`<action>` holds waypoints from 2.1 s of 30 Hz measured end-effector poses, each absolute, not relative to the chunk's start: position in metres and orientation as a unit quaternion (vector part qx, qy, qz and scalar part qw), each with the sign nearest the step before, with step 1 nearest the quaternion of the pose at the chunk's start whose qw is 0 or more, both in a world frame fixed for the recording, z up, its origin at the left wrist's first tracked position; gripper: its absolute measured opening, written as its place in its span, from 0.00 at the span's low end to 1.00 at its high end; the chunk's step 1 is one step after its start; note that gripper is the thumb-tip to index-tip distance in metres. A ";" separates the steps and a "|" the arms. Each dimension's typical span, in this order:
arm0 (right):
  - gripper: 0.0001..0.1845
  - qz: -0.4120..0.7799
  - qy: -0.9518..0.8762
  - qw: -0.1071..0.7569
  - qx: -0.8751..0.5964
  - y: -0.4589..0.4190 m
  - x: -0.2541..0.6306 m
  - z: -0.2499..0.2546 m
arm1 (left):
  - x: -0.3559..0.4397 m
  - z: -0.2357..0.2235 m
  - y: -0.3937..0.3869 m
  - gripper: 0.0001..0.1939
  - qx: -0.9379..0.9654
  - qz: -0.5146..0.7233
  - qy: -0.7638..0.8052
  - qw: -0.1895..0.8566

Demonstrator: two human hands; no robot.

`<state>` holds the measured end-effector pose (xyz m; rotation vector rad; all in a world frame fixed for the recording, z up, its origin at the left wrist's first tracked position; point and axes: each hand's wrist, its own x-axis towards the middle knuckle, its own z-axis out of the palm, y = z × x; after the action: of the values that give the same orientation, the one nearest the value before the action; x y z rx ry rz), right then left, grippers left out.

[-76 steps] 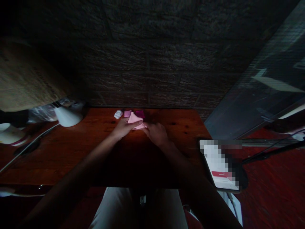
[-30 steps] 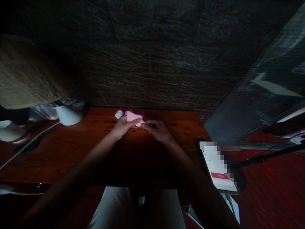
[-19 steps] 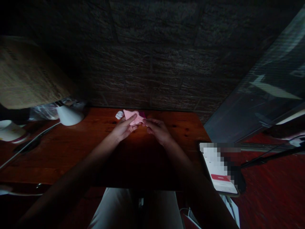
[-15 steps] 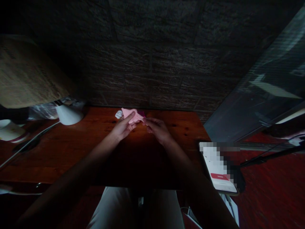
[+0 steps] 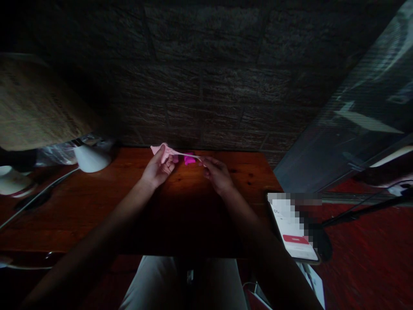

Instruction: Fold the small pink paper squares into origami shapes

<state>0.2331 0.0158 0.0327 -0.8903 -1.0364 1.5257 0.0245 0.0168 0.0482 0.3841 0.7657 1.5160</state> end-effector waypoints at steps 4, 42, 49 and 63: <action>0.24 0.628 -0.433 0.538 -0.359 0.016 0.235 0.033 | 0.024 0.050 0.015 0.09 0.223 0.639 0.349 0.648; 0.25 0.631 -0.508 0.404 -0.424 0.009 0.229 0.028 | 0.039 0.034 0.009 0.17 0.379 0.525 0.440 0.622; 0.21 0.628 -0.529 0.410 -0.397 0.009 0.230 0.029 | 0.040 0.033 0.008 0.17 0.400 0.515 0.450 0.610; 0.18 0.483 -0.502 0.592 -0.405 0.022 0.246 0.036 | 0.035 0.031 0.010 0.20 0.407 0.471 0.465 0.629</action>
<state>0.2456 0.0221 0.0361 -0.9424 -1.1683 1.1226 0.0354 0.0098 0.0314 0.9329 1.0658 1.0787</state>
